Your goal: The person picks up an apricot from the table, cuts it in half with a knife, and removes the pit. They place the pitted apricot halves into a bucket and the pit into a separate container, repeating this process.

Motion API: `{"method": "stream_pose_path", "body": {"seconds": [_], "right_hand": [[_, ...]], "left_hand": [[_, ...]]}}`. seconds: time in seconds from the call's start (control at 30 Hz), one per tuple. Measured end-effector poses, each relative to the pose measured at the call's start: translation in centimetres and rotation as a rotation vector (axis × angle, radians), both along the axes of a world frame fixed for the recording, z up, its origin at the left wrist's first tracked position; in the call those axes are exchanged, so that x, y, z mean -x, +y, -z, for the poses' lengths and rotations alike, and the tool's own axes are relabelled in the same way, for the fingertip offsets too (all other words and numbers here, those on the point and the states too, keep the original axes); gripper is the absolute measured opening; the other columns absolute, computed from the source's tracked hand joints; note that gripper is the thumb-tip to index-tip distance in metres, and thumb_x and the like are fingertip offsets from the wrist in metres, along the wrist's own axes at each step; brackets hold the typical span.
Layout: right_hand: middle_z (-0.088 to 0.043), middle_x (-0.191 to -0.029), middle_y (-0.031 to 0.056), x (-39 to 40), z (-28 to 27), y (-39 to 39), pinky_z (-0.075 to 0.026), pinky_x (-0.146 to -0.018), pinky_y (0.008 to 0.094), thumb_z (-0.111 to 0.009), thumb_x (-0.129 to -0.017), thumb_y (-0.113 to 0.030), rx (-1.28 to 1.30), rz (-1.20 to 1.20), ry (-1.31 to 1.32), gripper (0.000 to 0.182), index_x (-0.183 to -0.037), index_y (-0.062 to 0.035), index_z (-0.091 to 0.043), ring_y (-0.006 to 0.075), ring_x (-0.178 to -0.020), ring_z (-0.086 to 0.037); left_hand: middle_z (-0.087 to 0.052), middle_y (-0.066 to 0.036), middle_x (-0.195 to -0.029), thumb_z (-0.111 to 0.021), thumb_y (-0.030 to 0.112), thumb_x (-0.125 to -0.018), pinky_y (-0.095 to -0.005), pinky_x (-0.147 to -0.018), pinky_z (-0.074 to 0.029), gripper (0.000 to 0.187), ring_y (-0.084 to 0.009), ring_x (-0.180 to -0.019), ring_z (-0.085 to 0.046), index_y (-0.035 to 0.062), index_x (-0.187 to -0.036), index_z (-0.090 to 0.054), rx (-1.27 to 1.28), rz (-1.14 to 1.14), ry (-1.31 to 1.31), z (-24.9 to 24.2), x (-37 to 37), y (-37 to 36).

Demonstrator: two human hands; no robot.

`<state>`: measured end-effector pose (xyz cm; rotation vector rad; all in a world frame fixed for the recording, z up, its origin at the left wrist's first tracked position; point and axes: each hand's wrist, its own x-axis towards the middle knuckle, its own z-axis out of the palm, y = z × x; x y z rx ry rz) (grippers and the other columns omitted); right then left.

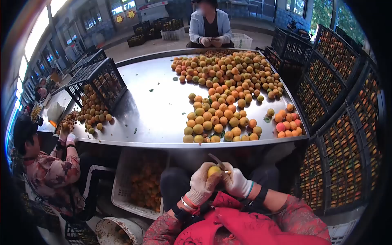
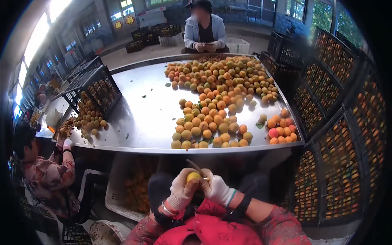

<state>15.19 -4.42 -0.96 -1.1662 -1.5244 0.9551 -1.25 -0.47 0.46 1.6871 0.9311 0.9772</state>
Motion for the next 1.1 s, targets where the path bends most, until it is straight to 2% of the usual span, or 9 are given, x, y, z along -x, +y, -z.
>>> {"method": "stream_pose_path", "body": {"seconds": [0.27,0.3,0.33,0.5,0.6,0.7,0.8,0.9,1.1], "right_hand": [[-0.067,-0.092,0.0151,-0.5,-2.4,1.3,-0.051,-0.079,0.0319,-0.052,-0.101,-0.030,-0.068,0.028,0.072,0.036,-0.120,0.0019,-0.052,0.0252,-0.091,-0.067],[-0.065,-0.086,0.0148,-0.5,-1.9,1.0,-0.051,-0.072,0.0319,-0.052,-0.101,-0.028,-0.031,0.094,0.117,0.032,-0.112,0.0017,-0.054,0.0246,-0.081,-0.066],[-0.062,-0.080,0.0138,-0.4,-0.5,1.1,-0.049,-0.067,0.0312,-0.052,-0.101,-0.028,-0.095,0.150,0.110,0.031,-0.108,0.0014,-0.055,0.0182,-0.074,-0.063],[-0.062,-0.080,0.0075,0.4,-2.6,0.1,-0.045,-0.067,0.0276,-0.047,-0.104,-0.032,0.126,0.097,0.180,0.037,-0.107,0.0025,-0.058,0.0105,-0.076,-0.054],[-0.056,-0.067,0.0033,0.3,-5.8,-0.5,-0.044,-0.058,0.0285,-0.042,-0.105,-0.040,0.523,0.032,0.386,0.043,-0.099,-0.0006,-0.058,0.0117,-0.059,-0.050],[-0.030,-0.045,-0.0029,-0.7,-5.5,-0.9,-0.029,-0.041,0.0303,-0.034,-0.101,-0.057,0.863,-0.358,1.070,0.056,-0.081,-0.0079,-0.051,0.0125,-0.031,-0.026],[-0.034,-0.047,-0.0029,-0.1,-6.3,-1.3,-0.031,-0.040,0.0298,-0.037,-0.099,-0.061,0.592,-0.318,0.965,0.059,-0.084,-0.0058,-0.053,0.0123,-0.034,-0.031],[-0.041,-0.055,-0.0014,-1.7,-6.0,-1.2,-0.032,-0.041,0.0266,-0.045,-0.101,-0.051,0.413,-0.023,0.402,0.049,-0.089,-0.0045,-0.054,0.0102,-0.039,-0.038],[-0.048,-0.061,0.0101,-3.9,-2.3,-2.4,-0.041,-0.051,0.0311,-0.054,-0.101,-0.025,0.158,0.031,-0.024,0.028,-0.092,0.0010,-0.054,0.0164,-0.053,-0.051]], "left_hand": [[-0.064,-0.018,-0.089,-0.070,0.039,-0.086,-0.0369,-0.072,-0.052,0.045,-0.0321,-0.081,-0.066,0.0036,-0.110,-0.059,-0.183,0.001,-0.104,-1.8,-0.5,1.9],[-0.064,-0.018,-0.089,-0.071,0.038,-0.086,-0.0367,-0.072,-0.052,0.045,-0.0309,-0.080,-0.065,0.0032,-0.110,-0.058,-0.172,0.001,-0.112,-1.8,-0.6,2.1],[-0.062,-0.009,-0.095,-0.067,0.033,-0.090,-0.0300,-0.079,-0.050,0.040,-0.0163,-0.086,-0.059,0.0007,-0.112,-0.058,-0.092,0.045,-0.169,-2.0,-0.4,2.0],[-0.063,-0.010,-0.094,-0.067,0.028,-0.090,-0.0298,-0.079,-0.050,0.037,-0.0170,-0.086,-0.060,0.0007,-0.113,-0.057,-0.064,-0.015,-0.046,-1.9,-0.4,1.5],[-0.063,-0.015,-0.084,-0.071,0.038,-0.085,-0.0339,-0.068,-0.052,0.043,-0.0240,-0.077,-0.066,0.0026,-0.107,-0.060,-0.339,-0.085,0.019,-0.2,-0.4,2.6],[-0.063,-0.011,-0.088,-0.063,0.044,-0.092,-0.0332,-0.069,-0.052,0.044,-0.0200,-0.078,-0.064,0.0039,-0.111,-0.058,-0.094,0.038,-0.208,0.2,-0.5,2.5],[-0.059,-0.005,-0.100,-0.046,0.051,-0.101,-0.0344,-0.076,-0.052,0.051,-0.0161,-0.082,-0.060,0.0059,-0.124,-0.052,0.570,0.186,-0.799,1.1,-1.3,2.5],[-0.059,-0.008,-0.104,-0.049,0.052,-0.099,-0.0331,-0.083,-0.050,0.056,-0.0164,-0.087,-0.060,0.0037,-0.127,-0.049,0.583,0.288,-0.915,0.1,-1.7,2.0],[-0.058,-0.009,-0.109,-0.049,0.051,-0.098,-0.0342,-0.095,-0.046,0.060,-0.0179,-0.100,-0.058,0.0007,-0.131,-0.046,0.546,0.343,-0.904,0.1,-1.7,2.2]]}}
